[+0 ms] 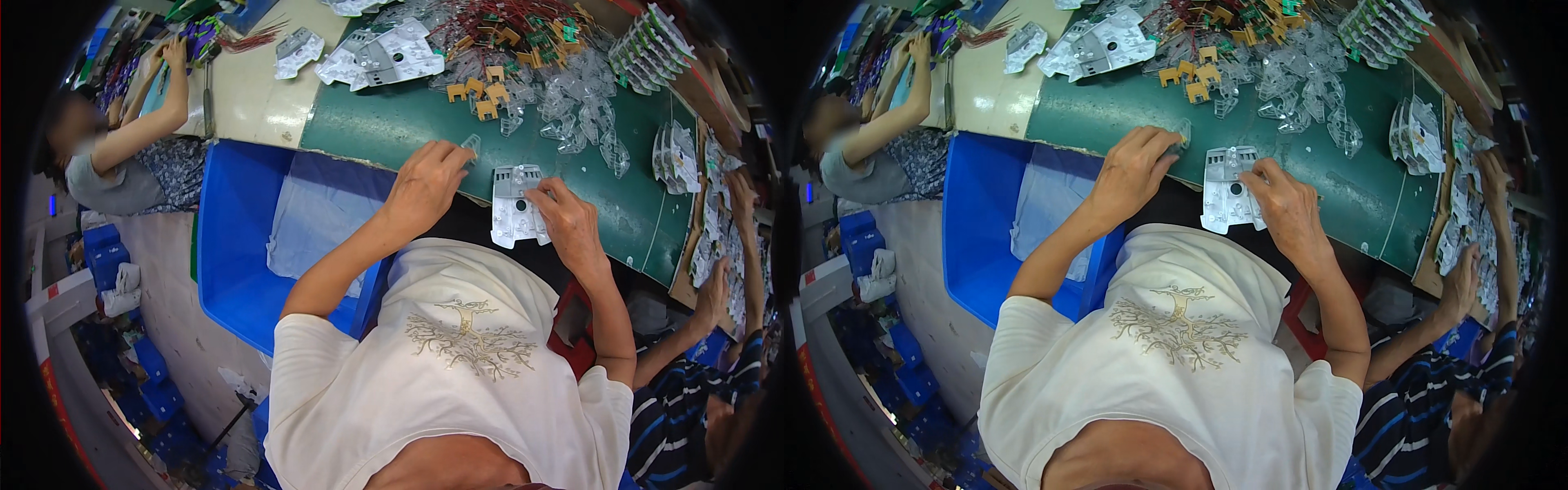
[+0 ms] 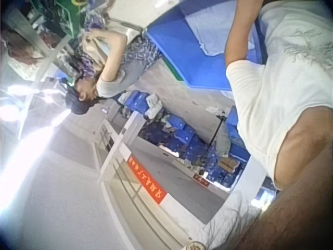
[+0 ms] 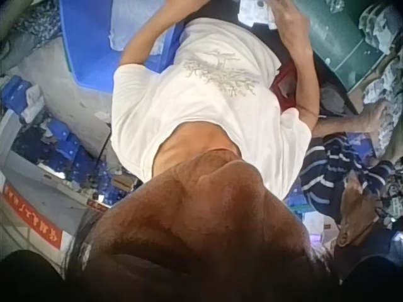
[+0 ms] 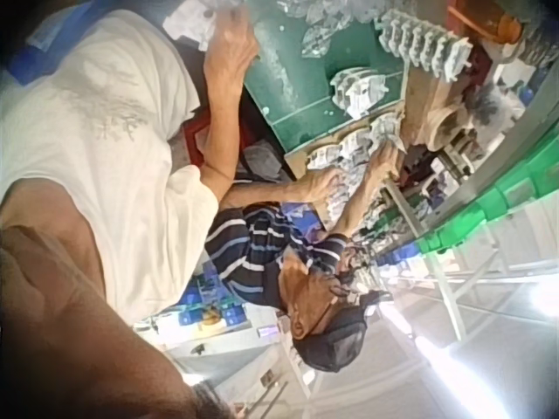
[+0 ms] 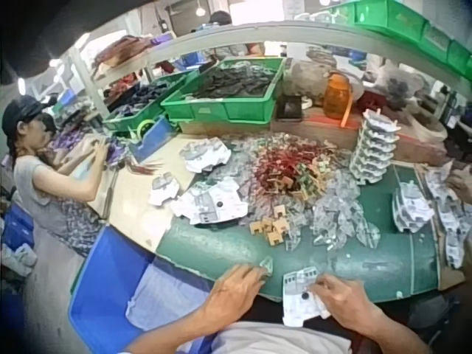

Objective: Assembling small plastic toy components onto a white plastic backing card at a factory workstation.

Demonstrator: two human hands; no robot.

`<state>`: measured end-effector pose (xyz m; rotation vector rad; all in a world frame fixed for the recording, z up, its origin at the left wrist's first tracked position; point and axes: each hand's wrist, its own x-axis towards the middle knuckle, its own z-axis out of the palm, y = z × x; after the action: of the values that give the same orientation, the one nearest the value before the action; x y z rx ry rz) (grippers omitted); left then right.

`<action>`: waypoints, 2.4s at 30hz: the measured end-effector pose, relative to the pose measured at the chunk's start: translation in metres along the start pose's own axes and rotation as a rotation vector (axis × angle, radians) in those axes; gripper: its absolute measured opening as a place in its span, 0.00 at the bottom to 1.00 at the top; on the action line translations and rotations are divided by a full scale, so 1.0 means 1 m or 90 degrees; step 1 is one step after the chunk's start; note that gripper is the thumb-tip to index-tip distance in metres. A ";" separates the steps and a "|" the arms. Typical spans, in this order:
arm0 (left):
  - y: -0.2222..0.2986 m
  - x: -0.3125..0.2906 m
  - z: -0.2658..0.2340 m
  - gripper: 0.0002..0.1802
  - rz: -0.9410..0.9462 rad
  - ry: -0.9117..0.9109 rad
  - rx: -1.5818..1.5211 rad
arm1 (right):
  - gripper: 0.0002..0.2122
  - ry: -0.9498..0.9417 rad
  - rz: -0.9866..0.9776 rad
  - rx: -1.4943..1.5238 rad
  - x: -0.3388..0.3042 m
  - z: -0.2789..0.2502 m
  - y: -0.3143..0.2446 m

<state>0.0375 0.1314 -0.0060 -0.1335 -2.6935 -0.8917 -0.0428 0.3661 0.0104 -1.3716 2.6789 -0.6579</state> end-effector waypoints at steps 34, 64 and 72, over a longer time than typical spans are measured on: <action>0.014 0.015 0.051 0.39 0.160 -0.026 -0.232 | 0.15 0.028 0.093 0.160 -0.019 -0.006 -0.004; 0.015 0.020 0.043 0.36 0.153 -0.174 -0.204 | 0.10 0.169 -0.010 0.112 -0.038 0.019 -0.025; 0.013 0.024 0.047 0.35 0.158 -0.162 -0.223 | 0.10 0.262 0.033 0.216 -0.039 0.000 -0.019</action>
<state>0.0053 0.1692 -0.0272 -0.6833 -2.6321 -1.3301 -0.0044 0.3866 0.0125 -1.1766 2.6933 -1.4488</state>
